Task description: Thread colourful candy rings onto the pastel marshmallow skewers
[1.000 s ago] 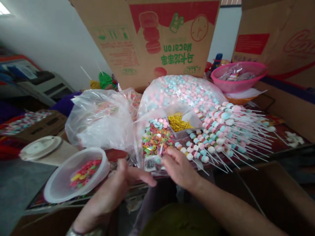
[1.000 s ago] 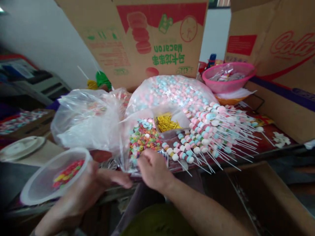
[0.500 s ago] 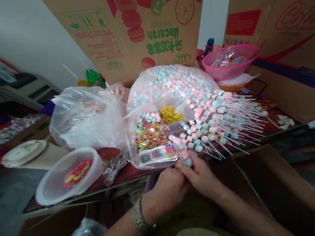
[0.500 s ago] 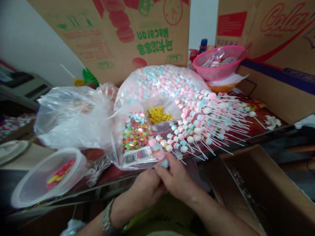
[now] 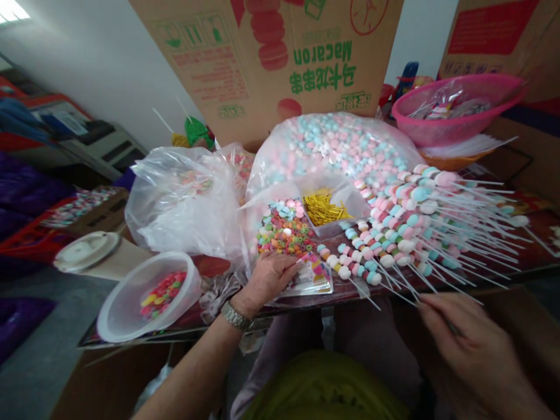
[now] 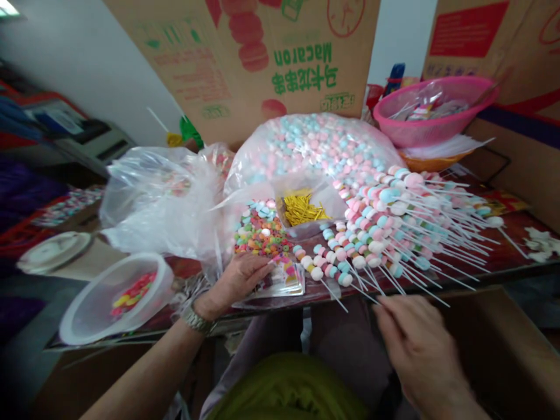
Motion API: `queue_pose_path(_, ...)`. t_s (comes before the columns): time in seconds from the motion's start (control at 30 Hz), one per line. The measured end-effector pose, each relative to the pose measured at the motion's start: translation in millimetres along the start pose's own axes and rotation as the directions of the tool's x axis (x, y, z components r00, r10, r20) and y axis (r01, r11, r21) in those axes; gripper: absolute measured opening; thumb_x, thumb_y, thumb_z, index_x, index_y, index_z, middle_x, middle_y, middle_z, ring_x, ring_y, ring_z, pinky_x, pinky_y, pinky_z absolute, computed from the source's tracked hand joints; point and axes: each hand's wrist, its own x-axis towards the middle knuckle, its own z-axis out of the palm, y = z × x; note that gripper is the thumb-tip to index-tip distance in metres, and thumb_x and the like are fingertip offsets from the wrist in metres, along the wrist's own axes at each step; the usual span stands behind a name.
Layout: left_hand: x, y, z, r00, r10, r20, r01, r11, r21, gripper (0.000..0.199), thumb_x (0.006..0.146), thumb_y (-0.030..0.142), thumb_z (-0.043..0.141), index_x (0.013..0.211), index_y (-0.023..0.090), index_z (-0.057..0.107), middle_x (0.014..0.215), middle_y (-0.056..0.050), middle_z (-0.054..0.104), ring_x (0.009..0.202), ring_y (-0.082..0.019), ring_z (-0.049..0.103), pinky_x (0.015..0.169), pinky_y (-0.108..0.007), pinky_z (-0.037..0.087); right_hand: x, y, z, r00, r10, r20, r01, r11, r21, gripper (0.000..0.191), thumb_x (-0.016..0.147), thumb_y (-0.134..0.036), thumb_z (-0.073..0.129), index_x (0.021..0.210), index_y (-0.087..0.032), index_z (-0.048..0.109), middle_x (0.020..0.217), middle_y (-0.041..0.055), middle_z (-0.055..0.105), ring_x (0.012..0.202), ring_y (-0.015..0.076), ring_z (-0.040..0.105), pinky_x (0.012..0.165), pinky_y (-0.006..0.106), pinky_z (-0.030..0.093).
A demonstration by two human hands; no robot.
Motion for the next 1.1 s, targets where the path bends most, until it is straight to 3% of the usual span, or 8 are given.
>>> queue_pose_path(0.17, -19, 6, 3.3, 0.977, 0.062, -0.204, -0.081, 0.993, -0.085, 0.017, 0.087, 0.025, 0.052, 0.091, 0.022, 0.068, 0.091, -0.004, 0.071, 0.089, -0.019, 0.061, 0.099, -0.039, 0.028, 73, -73, 113, 0.924, -0.264, 0.275, 0.287, 0.957, -0.046, 0.018, 0.082, -0.033, 0.059, 0.089, -0.017, 0.063, 0.092, 0.0097, 0.062, 0.088, 0.0259, 0.052, 0.073, 0.037, 0.039)
queue_pose_path(0.3, -24, 4, 11.8, 0.972, 0.006, -0.237, -0.052, 0.981, -0.187, 0.016, 0.086, 0.022, 0.052, 0.087, 0.021, 0.067, 0.083, -0.004, 0.07, 0.082, -0.018, 0.06, 0.09, -0.036, 0.037, 81, -97, 152, 0.885, -0.268, 0.382, 0.304, 0.952, -0.037, 0.015, 0.082, -0.022, 0.058, 0.067, -0.019, 0.057, 0.074, 0.0033, 0.059, 0.076, 0.0197, 0.051, 0.064, 0.031, 0.032)
queue_pose_path(0.43, -25, -7, 17.8, 0.978, -0.028, -0.207, -0.005, 0.987, -0.158, 0.008, 0.081, 0.025, 0.061, 0.079, 0.018, 0.065, 0.079, -0.005, 0.067, 0.083, -0.021, 0.058, 0.084, -0.036, 0.039, 81, -83, 146, 0.87, -0.315, 0.379, 0.365, 0.928, -0.069, 0.014, 0.083, -0.016, 0.053, 0.069, -0.018, 0.057, 0.074, 0.0049, 0.058, 0.077, 0.0204, 0.05, 0.067, 0.032, 0.031)
queue_pose_path(0.6, -33, -15, 7.6, 0.987, -0.061, -0.151, 0.039, 0.988, -0.149, 0.01, 0.081, 0.027, 0.06, 0.086, 0.019, 0.066, 0.093, -0.007, 0.067, 0.093, -0.023, 0.058, 0.089, -0.039, 0.04, 91, -40, 84, 0.961, -0.236, 0.141, 0.267, 0.926, -0.266, 0.025, 0.09, -0.024, 0.04, 0.069, -0.019, 0.053, 0.063, 0.0056, 0.055, 0.064, 0.0211, 0.049, 0.061, 0.032, 0.032)
queue_pose_path(0.73, -30, 19, -24.8, 0.935, -0.019, -0.355, -0.053, 0.98, -0.193, 0.048, 0.08, 0.038, 0.062, 0.123, 0.021, 0.052, 0.131, -0.013, 0.05, 0.121, -0.028, 0.043, 0.103, -0.046, 0.031, 73, -38, 45, 0.928, -0.228, 0.293, 0.246, 0.969, -0.023, 0.017, 0.09, -0.026, 0.043, 0.076, -0.02, 0.052, 0.064, 0.0014, 0.057, 0.06, 0.0173, 0.051, 0.057, 0.027, 0.036)
queue_pose_path(0.83, -21, 54, -39.7, 0.977, 0.191, -0.091, -0.21, 0.917, -0.338, 0.044, 0.074, 0.048, 0.065, 0.108, 0.021, 0.061, 0.113, -0.009, 0.061, 0.108, -0.026, 0.052, 0.095, -0.04, 0.038, 48, -59, 47, 0.885, -0.314, 0.344, 0.222, 0.934, 0.28, 0.017, 0.09, -0.018, 0.041, 0.078, -0.02, 0.053, 0.071, 0.0018, 0.058, 0.068, 0.0158, 0.053, 0.064, 0.027, 0.041)
queue_pose_path(0.93, -16, 71, -28.9, 0.956, 0.166, 0.243, -0.01, 0.844, -0.536, 0.022, 0.085, 0.038, 0.054, 0.082, 0.017, 0.063, 0.073, 0.0, 0.062, 0.068, -0.013, 0.056, 0.064, -0.022, 0.043, 33, -68, 64, 0.919, -0.099, 0.381, -0.105, 0.87, 0.481, 0.01, 0.09, -0.023, 0.045, 0.093, -0.02, 0.055, 0.081, 0.0026, 0.059, 0.074, 0.0149, 0.056, 0.067, 0.026, 0.045)
queue_pose_path(1.1, -21, 63, 3.5, 0.957, -0.081, 0.279, 0.246, 0.739, -0.627, 0.017, 0.075, 0.031, 0.063, 0.074, 0.015, 0.057, 0.064, 0.004, 0.053, 0.057, -0.009, 0.045, 0.05, -0.017, 0.031, 21, -57, 87, 0.739, 0.19, 0.646, -0.598, 0.627, 0.5, 0.025, 0.081, -0.037, 0.058, 0.095, -0.016, 0.06, 0.074, 0.0013, 0.059, 0.071, 0.0162, 0.058, 0.065, 0.027, 0.048)
